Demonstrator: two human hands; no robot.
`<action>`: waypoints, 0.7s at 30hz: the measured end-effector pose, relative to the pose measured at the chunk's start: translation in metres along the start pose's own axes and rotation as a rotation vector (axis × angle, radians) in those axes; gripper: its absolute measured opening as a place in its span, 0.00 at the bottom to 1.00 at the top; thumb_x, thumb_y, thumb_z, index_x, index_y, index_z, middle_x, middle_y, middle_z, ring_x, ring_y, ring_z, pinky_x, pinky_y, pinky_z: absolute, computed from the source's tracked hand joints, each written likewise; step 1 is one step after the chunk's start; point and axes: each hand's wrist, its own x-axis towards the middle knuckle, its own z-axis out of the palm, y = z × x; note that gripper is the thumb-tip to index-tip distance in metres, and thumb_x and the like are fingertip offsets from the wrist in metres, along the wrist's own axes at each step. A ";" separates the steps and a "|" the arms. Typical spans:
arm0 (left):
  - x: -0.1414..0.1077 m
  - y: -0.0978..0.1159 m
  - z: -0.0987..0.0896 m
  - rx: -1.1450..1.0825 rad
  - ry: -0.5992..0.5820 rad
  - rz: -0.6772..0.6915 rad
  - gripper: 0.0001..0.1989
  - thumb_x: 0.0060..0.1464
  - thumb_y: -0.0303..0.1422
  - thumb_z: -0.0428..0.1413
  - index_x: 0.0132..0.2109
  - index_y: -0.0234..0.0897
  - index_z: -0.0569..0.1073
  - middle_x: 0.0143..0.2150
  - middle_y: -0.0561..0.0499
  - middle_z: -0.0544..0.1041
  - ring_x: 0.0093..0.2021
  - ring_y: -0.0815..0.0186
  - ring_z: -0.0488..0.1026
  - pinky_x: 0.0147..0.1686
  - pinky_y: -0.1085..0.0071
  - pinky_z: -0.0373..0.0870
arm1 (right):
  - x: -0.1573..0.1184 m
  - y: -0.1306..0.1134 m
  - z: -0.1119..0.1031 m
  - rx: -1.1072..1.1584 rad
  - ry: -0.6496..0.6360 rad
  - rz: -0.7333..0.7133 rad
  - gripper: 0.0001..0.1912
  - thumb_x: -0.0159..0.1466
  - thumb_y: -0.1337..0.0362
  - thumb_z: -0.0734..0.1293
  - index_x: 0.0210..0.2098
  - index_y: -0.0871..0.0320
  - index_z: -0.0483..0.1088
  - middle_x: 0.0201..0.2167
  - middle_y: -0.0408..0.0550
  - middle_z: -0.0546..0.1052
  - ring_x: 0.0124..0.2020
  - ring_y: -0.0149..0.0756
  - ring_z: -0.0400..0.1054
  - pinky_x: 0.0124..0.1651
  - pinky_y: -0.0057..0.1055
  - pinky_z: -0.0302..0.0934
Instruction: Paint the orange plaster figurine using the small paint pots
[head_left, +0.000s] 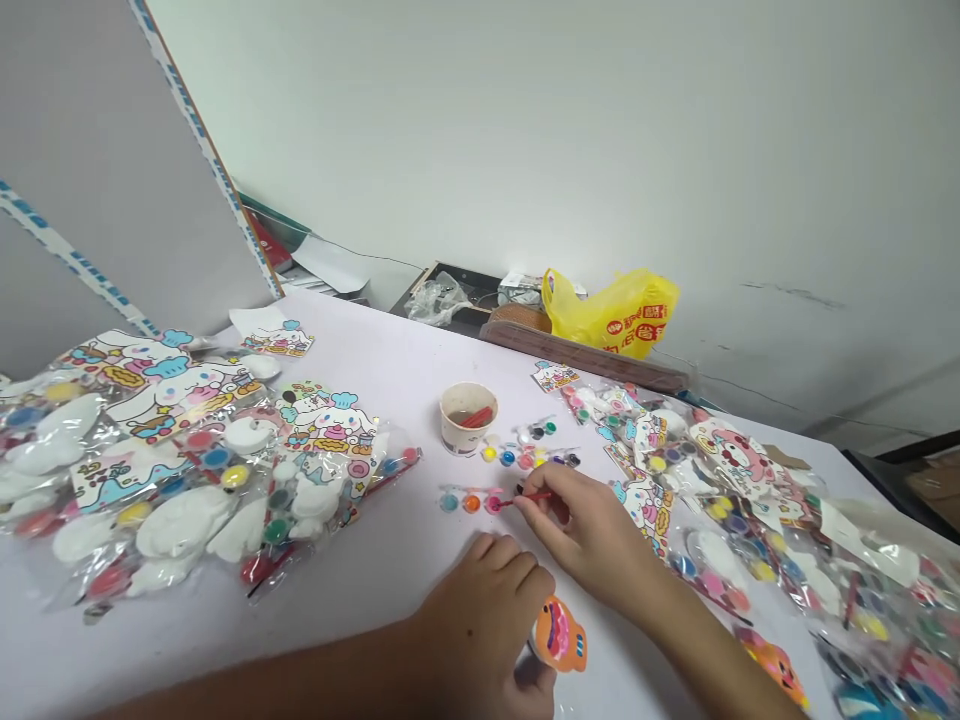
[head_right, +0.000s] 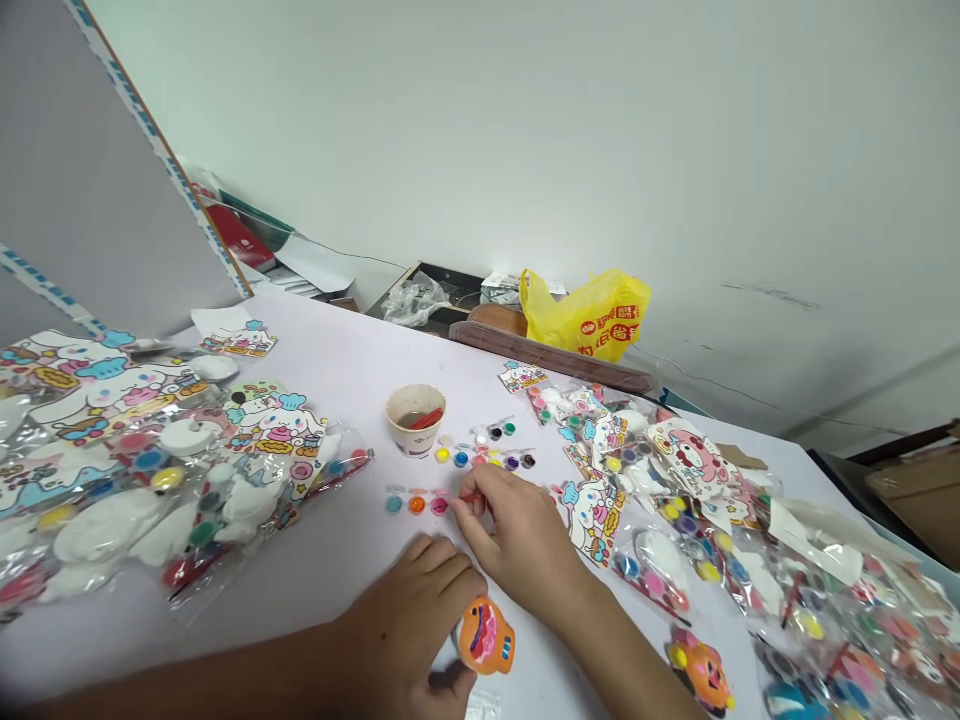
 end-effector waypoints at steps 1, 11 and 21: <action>0.000 0.000 0.000 -0.002 -0.013 -0.010 0.15 0.44 0.37 0.58 0.39 0.38 0.65 0.41 0.49 0.70 0.42 0.57 0.62 0.45 0.61 0.60 | 0.001 0.001 0.002 -0.010 -0.004 -0.002 0.06 0.66 0.65 0.63 0.31 0.55 0.65 0.26 0.40 0.70 0.26 0.31 0.63 0.30 0.27 0.54; 0.001 0.003 0.001 -0.012 -0.039 -0.038 0.14 0.44 0.36 0.59 0.38 0.38 0.65 0.40 0.49 0.70 0.42 0.57 0.63 0.45 0.60 0.61 | 0.003 0.008 0.015 -0.040 0.011 0.050 0.07 0.66 0.65 0.62 0.30 0.55 0.64 0.24 0.39 0.70 0.24 0.31 0.62 0.28 0.26 0.53; 0.000 0.002 -0.001 -0.001 -0.024 -0.016 0.14 0.46 0.37 0.58 0.39 0.38 0.66 0.41 0.48 0.71 0.42 0.56 0.63 0.45 0.60 0.61 | 0.001 0.007 0.016 -0.038 0.033 0.013 0.07 0.64 0.67 0.62 0.29 0.55 0.62 0.22 0.39 0.68 0.23 0.30 0.60 0.27 0.25 0.52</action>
